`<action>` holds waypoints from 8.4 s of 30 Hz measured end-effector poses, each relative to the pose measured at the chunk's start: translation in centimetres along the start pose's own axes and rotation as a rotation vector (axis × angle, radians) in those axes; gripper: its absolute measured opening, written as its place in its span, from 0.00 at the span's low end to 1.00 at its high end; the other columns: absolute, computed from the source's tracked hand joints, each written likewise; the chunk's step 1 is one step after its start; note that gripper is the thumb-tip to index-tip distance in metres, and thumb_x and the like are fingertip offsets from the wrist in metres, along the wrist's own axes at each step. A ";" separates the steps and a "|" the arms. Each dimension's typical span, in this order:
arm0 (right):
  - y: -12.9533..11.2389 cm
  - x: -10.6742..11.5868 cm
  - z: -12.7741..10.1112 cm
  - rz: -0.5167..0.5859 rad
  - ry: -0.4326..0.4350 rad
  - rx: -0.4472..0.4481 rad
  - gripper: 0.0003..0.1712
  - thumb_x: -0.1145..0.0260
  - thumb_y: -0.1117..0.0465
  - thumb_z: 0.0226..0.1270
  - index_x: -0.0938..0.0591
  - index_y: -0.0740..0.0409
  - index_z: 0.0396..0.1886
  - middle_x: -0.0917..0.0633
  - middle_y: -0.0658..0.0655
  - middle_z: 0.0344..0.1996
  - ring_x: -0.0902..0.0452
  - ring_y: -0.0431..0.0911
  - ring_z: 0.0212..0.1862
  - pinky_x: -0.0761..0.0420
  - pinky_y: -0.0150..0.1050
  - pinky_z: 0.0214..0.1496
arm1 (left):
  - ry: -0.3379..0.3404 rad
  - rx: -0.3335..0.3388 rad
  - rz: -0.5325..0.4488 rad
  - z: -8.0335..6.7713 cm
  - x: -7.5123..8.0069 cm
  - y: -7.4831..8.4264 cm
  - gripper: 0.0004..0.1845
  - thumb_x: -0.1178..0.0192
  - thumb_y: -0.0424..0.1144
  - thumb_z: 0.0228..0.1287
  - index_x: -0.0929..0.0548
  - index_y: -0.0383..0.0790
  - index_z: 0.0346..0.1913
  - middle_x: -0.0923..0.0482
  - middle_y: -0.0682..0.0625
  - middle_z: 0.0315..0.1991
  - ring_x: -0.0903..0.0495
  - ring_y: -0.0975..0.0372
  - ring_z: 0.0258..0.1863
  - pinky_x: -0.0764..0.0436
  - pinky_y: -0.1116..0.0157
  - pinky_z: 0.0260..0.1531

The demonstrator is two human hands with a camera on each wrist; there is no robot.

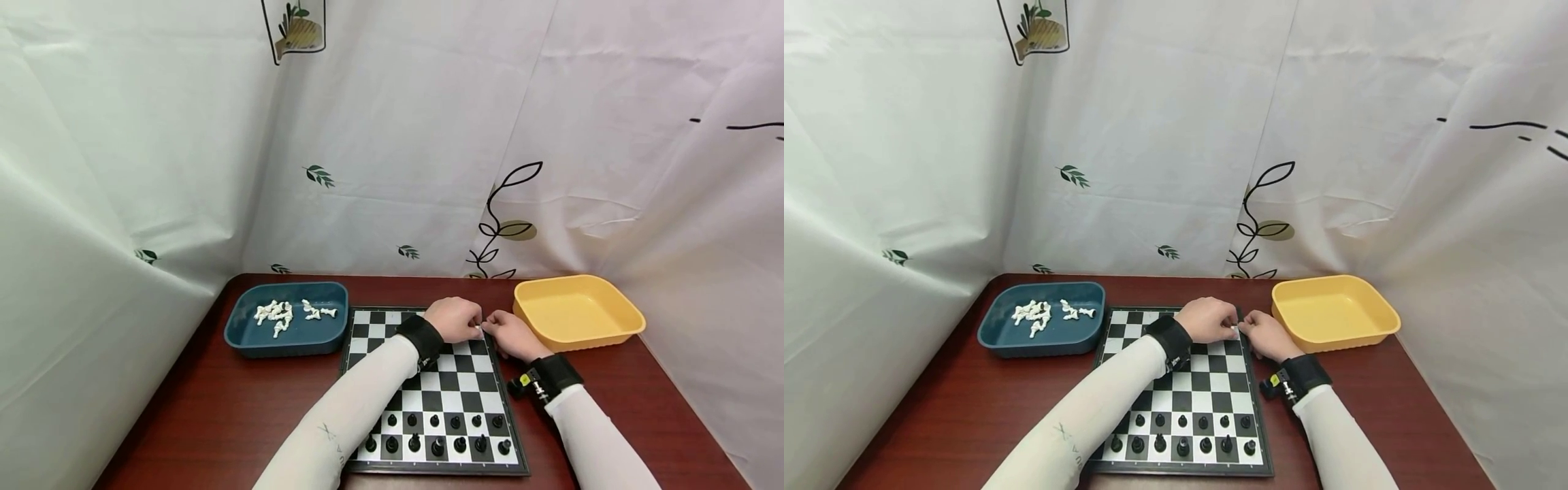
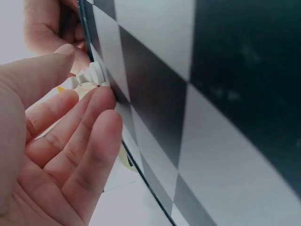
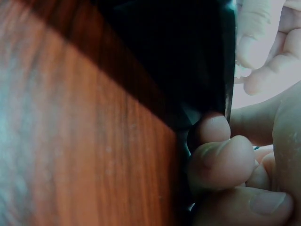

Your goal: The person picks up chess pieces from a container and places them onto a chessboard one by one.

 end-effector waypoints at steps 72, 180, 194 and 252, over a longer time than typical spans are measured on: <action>0.4 -0.3 -0.1 0.043 0.015 -0.031 0.10 0.40 0.59 0.87 0.21 0.63 0.45 0.22 0.55 0.19 0.27 0.47 0.15 0.26 0.41 0.21 | 0.435 0.524 -0.115 -22.2 11.2 -19.7 0.14 0.32 0.43 0.81 0.08 0.40 0.60 0.11 0.41 0.55 0.13 0.50 0.46 0.14 0.47 0.43; 0.4 -0.3 0.0 0.041 0.026 -0.023 0.10 0.39 0.59 0.85 0.21 0.63 0.44 0.23 0.55 0.19 0.27 0.47 0.14 0.25 0.42 0.21 | 0.231 0.909 -0.066 -26.2 9.6 -26.1 0.17 0.35 0.29 0.65 0.25 0.45 0.19 0.36 0.53 0.18 0.36 0.58 0.22 0.34 0.56 0.23; 0.5 -0.1 0.2 0.055 0.020 -0.034 0.10 0.39 0.59 0.86 0.21 0.62 0.44 0.22 0.56 0.19 0.28 0.47 0.15 0.25 0.42 0.21 | 0.262 0.881 -0.061 -26.2 10.3 -25.9 0.15 0.38 0.32 0.63 0.29 0.46 0.21 0.42 0.55 0.18 0.40 0.58 0.21 0.41 0.58 0.24; 0.5 -0.2 -0.1 0.051 0.020 -0.037 0.11 0.38 0.58 0.87 0.21 0.62 0.45 0.24 0.55 0.17 0.26 0.49 0.15 0.26 0.44 0.21 | 0.605 0.540 -0.140 -22.3 14.0 -18.2 0.08 0.32 0.37 0.79 0.11 0.34 0.50 0.10 0.38 0.43 0.12 0.46 0.40 0.14 0.44 0.43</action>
Point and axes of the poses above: each hand's wrist, its own z-axis towards the middle knuckle, its own x-axis out of the back of the hand, y = z × x, the point moved 4 cm from there along z, towards the middle knuckle
